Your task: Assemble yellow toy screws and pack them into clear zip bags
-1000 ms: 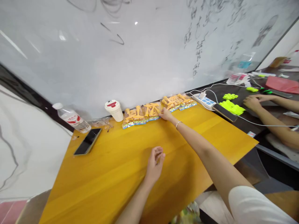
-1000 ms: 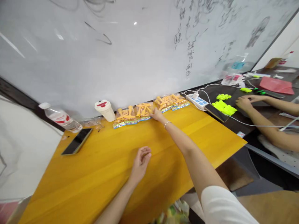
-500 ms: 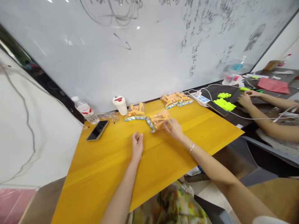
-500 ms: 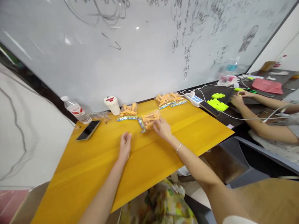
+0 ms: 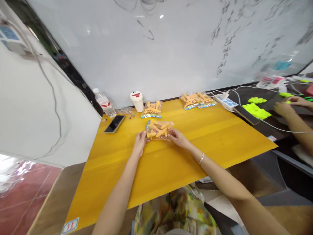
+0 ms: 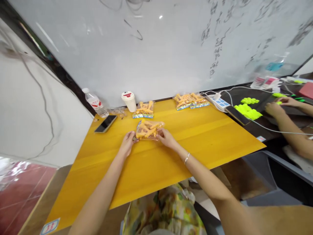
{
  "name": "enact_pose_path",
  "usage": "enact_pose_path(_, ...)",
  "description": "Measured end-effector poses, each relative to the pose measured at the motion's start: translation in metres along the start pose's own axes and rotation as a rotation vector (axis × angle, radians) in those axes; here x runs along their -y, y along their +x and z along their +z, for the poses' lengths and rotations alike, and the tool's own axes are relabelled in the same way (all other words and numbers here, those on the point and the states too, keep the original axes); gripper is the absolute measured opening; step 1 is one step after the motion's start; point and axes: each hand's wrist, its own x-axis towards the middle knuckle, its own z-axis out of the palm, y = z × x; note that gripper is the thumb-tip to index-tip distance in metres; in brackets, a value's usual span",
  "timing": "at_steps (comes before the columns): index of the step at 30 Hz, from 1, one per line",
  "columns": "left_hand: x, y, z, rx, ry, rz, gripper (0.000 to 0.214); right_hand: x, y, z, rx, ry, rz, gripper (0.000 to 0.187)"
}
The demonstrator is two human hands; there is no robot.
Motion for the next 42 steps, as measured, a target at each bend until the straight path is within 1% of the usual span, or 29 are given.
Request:
enact_pose_path(1, -0.005, 0.004, -0.005, 0.008, 0.011, -0.024, 0.034, 0.0, 0.001, 0.003, 0.002, 0.104, 0.035, 0.029)
enact_pose_path(2, -0.009, 0.008, -0.009, 0.023, 0.027, -0.057, 0.038, 0.001, 0.005, 0.006, -0.009, 0.162, 0.081, 0.031)
enact_pose_path(4, -0.016, 0.015, -0.015, 0.067, 0.073, -0.119, 0.045, 0.002, 0.013, 0.009, -0.026, 0.204, 0.145, 0.035)
enact_pose_path(6, -0.019, 0.021, -0.016, 0.098, 0.119, -0.117, 0.049, 0.002, 0.022, 0.012, -0.005, 0.217, 0.169, 0.036)
enact_pose_path(8, -0.016, 0.023, -0.014, 0.097, 0.139, -0.061, 0.047, 0.002, 0.029, 0.016, 0.016, 0.228, 0.169, 0.037)
enact_pose_path(12, -0.003, 0.023, -0.012, 0.024, 0.141, 0.04, 0.036, -0.005, 0.036, 0.022, 0.007, 0.234, 0.108, 0.044)
enact_pose_path(15, 0.002, 0.021, -0.012, -0.012, 0.119, 0.117, 0.028, -0.011, 0.038, 0.022, -0.068, 0.263, 0.076, 0.049)
enact_pose_path(17, 0.003, 0.021, -0.011, -0.007, 0.069, 0.169, 0.028, -0.013, 0.036, 0.021, -0.117, 0.285, 0.081, 0.053)
enact_pose_path(18, 0.003, 0.021, -0.01, -0.004, 0.033, 0.192, 0.03, -0.012, 0.034, 0.02, -0.121, 0.306, 0.101, 0.054)
enact_pose_path(20, 0.001, 0.021, -0.008, -0.01, -0.053, 0.206, 0.034, -0.009, 0.031, 0.017, -0.087, 0.387, 0.185, 0.054)
enact_pose_path(22, 0.0, 0.021, -0.006, -0.005, -0.145, 0.184, 0.037, -0.002, 0.029, 0.014, -0.028, 0.508, 0.292, 0.049)
enact_pose_path(24, -0.002, 0.019, -0.003, 0.025, -0.217, 0.142, 0.04, 0.005, 0.029, 0.01, 0.047, 0.612, 0.388, 0.04)
enact_pose_path(26, -0.003, 0.018, -0.002, 0.052, -0.25, 0.107, 0.041, 0.012, 0.029, 0.007, 0.15, 0.676, 0.471, 0.038)
enact_pose_path(28, -0.004, 0.017, -0.001, 0.053, -0.259, 0.091, 0.041, 0.016, 0.029, 0.005, 0.224, 0.711, 0.516, 0.04)
enact_pose_path(29, -0.004, 0.017, -0.001, 0.049, -0.259, 0.09, 0.041, 0.016, 0.029, 0.004, 0.235, 0.719, 0.517, 0.04)
enact_pose_path(31, -0.004, 0.018, -0.002, 0.041, -0.259, 0.096, 0.042, 0.015, 0.028, 0.003, 0.206, 0.702, 0.478, 0.039)
enact_pose_path(35, -0.003, 0.02, -0.004, 0.013, -0.252, 0.125, 0.043, 0.008, 0.029, 0.001, 0.035, 0.624, 0.38, 0.043)
enact_pose_path(37, -0.002, 0.022, -0.005, -0.006, -0.233, 0.146, 0.041, 0.007, 0.032, -0.002, -0.02, 0.646, 0.37, 0.042)
enact_pose_path(39, -0.001, 0.023, -0.005, -0.013, -0.204, 0.167, 0.038, 0.009, 0.035, -0.008, -0.045, 0.71, 0.39, 0.035)
enact_pose_path(42, 0.0, 0.025, -0.009, -0.024, -0.148, 0.163, 0.036, 0.014, 0.038, -0.017, -0.056, 0.806, 0.46, 0.016)
